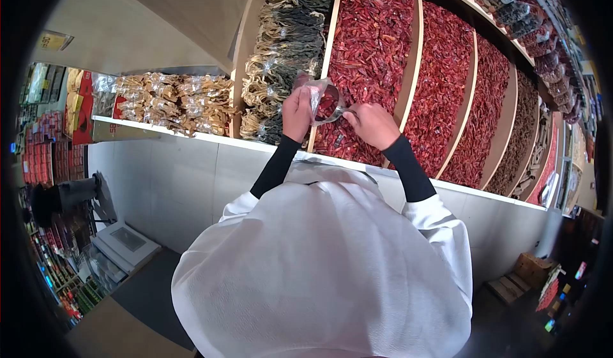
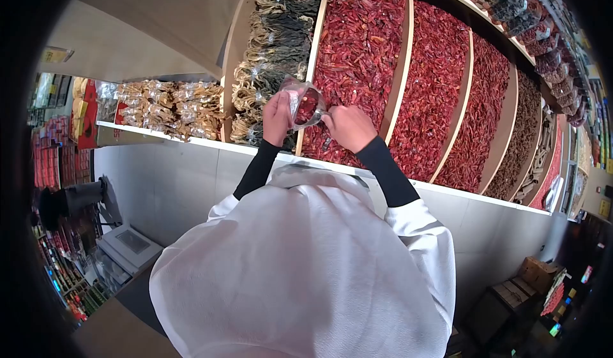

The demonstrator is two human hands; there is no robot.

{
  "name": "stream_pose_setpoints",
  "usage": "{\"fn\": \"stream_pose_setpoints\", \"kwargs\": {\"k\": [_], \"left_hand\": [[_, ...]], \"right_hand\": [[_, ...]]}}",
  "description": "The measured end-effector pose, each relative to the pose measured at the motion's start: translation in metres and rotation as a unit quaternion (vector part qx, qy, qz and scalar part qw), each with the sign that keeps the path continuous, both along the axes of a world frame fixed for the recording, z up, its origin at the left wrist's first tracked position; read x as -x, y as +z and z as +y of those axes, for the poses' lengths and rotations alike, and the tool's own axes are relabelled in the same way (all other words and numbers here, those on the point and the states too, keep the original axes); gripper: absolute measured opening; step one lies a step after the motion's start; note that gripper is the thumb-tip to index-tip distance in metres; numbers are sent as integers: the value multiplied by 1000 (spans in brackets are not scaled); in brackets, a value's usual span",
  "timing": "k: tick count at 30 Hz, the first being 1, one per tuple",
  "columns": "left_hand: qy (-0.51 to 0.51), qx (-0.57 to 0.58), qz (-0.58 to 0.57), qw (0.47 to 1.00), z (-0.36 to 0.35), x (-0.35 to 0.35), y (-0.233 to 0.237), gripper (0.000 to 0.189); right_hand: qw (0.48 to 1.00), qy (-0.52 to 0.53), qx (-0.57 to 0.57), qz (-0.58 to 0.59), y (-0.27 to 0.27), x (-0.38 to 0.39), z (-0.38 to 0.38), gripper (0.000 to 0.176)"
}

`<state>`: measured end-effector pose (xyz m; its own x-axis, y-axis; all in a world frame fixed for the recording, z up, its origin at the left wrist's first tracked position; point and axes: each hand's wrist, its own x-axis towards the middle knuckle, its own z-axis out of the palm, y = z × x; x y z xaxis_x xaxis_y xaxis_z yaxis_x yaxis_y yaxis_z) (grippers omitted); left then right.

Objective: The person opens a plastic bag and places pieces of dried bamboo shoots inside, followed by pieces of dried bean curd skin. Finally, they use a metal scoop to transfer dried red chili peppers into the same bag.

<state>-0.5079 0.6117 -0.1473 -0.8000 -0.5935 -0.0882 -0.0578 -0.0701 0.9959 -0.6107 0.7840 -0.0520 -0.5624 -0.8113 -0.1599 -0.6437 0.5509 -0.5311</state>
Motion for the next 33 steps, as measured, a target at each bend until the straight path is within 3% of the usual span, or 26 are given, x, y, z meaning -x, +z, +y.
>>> {"fn": "stream_pose_setpoints", "kwargs": {"k": [2,10,12,17,19,21,25,27,33], "left_hand": [[14,-60,1,998,0,-4,14,34],[2,-117,23,993,-15,-9,3,36],[49,-158,49,985,-11,-3,12,37],[40,-166,63,983,-25,-2,-1,37],[-1,-163,74,984,-29,-2,0,35],[6,-160,63,985,-24,3,7,35],[-23,-117,40,992,-20,11,13,34],[11,-120,62,991,-13,18,17,40],[-6,-117,86,989,-9,28,14,41]], "right_hand": [[997,3,-32,64,8,-1,-8,34],[987,-11,-51,154,44,-4,0,29],[983,-20,-50,178,55,-5,14,26],[992,-110,-19,50,66,-6,69,25],[985,-170,23,-12,47,-6,97,28],[976,-217,-14,-25,15,-8,122,29],[950,-312,-26,-11,-82,-30,160,29],[947,-321,-21,10,-110,-43,166,28],[933,-359,-16,0,-145,-58,150,29]]}}
